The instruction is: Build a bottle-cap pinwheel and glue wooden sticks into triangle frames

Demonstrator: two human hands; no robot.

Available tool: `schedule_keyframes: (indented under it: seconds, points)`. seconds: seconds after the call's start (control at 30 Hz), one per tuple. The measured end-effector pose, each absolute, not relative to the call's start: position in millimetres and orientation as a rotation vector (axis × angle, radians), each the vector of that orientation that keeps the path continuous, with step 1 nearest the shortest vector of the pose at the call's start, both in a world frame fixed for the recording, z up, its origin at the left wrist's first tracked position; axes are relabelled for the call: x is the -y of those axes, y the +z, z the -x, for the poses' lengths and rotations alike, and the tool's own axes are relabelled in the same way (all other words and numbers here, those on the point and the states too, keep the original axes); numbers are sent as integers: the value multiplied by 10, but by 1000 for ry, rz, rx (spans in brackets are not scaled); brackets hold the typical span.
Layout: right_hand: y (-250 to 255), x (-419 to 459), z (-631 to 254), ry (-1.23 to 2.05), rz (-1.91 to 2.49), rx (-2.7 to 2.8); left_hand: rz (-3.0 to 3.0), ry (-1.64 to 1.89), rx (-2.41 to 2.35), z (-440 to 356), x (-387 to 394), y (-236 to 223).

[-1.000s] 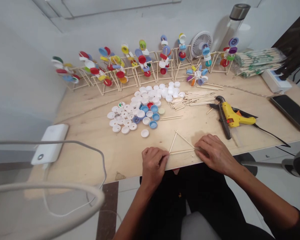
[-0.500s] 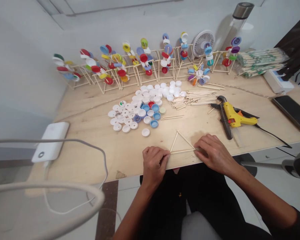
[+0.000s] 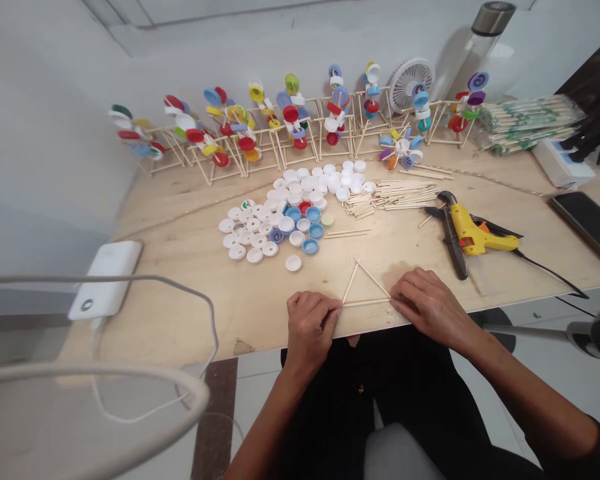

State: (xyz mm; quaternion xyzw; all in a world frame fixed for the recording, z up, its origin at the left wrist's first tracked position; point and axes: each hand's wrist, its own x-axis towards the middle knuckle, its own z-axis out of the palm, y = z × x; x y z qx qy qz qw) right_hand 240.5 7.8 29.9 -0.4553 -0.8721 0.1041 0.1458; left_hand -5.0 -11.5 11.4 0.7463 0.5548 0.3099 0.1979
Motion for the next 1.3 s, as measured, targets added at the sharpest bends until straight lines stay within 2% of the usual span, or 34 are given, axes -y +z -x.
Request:
schedule_keyframes:
  seconds: [0.73,1.3]
  points:
    - [295,-80,-2416,362,1292,2509,-2194,770,-1521,67,102,149]
    - [299,-86,-2426,388,1296,2509,-2109,824,-1415,196,121,183]
